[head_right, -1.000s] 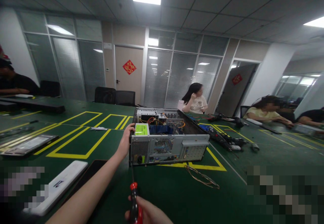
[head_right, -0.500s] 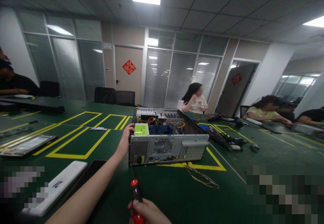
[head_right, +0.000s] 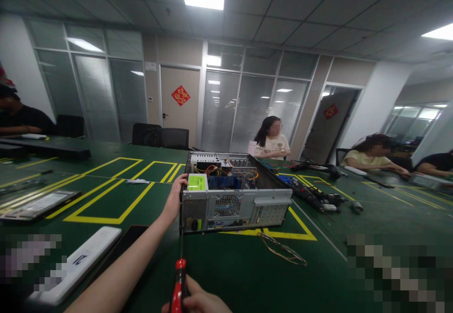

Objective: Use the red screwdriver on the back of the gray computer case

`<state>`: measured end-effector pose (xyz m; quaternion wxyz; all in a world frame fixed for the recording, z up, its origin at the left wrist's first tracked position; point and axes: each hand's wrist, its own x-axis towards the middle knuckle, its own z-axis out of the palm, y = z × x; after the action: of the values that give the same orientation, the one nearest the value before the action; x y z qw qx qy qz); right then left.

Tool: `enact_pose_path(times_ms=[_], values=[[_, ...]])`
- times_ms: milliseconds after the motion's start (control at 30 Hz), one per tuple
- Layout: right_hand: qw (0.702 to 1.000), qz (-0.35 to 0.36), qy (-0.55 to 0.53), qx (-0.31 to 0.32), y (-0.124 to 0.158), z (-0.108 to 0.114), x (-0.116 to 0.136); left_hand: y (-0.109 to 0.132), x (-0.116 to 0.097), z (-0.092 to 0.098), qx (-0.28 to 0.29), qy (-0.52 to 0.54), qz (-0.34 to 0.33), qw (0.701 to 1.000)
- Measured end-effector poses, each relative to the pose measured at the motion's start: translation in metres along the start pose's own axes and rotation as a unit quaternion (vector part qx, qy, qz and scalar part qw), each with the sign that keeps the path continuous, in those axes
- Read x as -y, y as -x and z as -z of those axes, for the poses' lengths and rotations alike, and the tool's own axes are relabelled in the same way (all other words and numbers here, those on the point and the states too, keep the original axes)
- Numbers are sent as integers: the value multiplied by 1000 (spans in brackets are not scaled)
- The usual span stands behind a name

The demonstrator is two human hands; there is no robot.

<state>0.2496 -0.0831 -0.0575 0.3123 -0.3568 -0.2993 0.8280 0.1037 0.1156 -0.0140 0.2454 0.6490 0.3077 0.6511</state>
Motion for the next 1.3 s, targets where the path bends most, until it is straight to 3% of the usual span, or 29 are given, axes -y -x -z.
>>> enact_pose_path(times_ms=[200,367,567,733,1067,1300], values=[[998,15,59,-8,13,-11,8,0,-1,1,7,0,5,1000],[990,27,108,-87,3,0,-1,0,-1,2,8,13,18,1000],[989,30,100,-105,-10,16,-13,0,0,2,8,9,20,1000],[992,20,53,-111,-12,18,-14,0,-1,1,2,5,8,1000],[985,-29,-93,-143,-15,-4,-9,0,1,3,6,1,8,1000],[984,-45,-148,-86,-11,2,-7,1,-2,3,14,0,10,1000]])
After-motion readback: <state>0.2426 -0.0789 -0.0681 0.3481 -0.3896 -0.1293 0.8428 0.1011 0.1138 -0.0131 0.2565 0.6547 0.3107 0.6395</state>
